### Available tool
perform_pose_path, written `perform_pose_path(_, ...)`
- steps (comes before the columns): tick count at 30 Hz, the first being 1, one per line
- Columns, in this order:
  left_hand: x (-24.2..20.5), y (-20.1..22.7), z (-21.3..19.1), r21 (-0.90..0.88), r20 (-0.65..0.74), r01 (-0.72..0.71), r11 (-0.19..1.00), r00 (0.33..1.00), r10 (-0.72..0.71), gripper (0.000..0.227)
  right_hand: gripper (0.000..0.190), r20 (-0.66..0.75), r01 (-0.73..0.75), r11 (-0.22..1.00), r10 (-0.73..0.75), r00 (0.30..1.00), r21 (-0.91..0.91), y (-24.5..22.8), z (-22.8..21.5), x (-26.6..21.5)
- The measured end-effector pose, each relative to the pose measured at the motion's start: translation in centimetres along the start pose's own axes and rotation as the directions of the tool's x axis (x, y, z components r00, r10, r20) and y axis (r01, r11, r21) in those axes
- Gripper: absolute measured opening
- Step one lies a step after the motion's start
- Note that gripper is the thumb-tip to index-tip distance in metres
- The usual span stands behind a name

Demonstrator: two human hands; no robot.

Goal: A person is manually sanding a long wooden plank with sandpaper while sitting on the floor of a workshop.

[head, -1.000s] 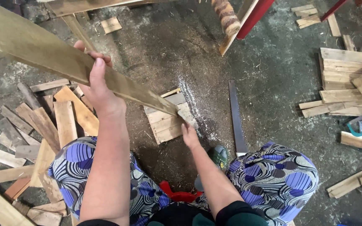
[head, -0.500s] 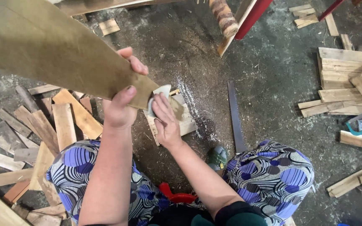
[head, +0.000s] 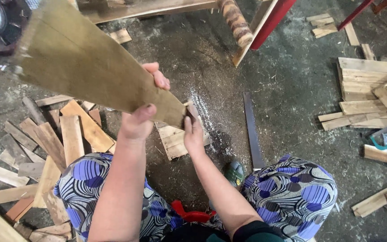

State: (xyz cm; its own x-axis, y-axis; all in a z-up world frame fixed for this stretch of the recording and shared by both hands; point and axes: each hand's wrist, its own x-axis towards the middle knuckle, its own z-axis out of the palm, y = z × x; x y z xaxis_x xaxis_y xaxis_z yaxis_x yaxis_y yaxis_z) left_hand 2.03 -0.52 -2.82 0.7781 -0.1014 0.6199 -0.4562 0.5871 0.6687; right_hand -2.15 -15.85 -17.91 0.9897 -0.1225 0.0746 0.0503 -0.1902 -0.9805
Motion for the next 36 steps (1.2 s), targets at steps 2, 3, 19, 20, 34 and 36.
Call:
perform_pose_path(2,0.0,0.2,-0.2,-0.015,0.012,0.008,1.0,1.0,-0.007,0.078,0.045,0.056,0.252,0.965,-0.256,0.965,0.071,-5.8,0.3,-0.3)
perform_pose_path(3,0.1,0.4,-0.4,-0.023,0.029,0.011,1.0,1.0,-0.01,0.078,0.047,0.089,0.487,0.858,-0.504,0.859,0.16,-8.8,0.6,-0.2)
perform_pose_path(19,0.0,1.4,-2.6,-0.084,0.125,0.107,0.991,0.987,-0.096,0.093,0.054,-0.081,-0.434,0.846,0.431,0.899,-0.309,13.5,-3.0,1.7)
perform_pose_path(20,-0.1,0.7,-3.0,-0.095,0.102,0.131,0.987,0.987,-0.121,0.09,0.049,-0.039,-0.302,0.91,0.303,0.952,-0.283,11.0,-2.9,2.0)
perform_pose_path(34,-1.0,-0.7,-3.8,0.485,-0.487,-0.026,0.874,0.822,0.294,0.081,0.037,0.3,0.31,0.919,-0.375,0.877,0.244,6.0,0.3,0.3)
perform_pose_path(36,-0.2,1.2,-1.8,0.386,-0.674,0.02,0.922,0.688,0.267,0.035,0.039,0.302,0.11,0.99,-0.133,0.944,0.092,7.3,-0.2,-0.4)
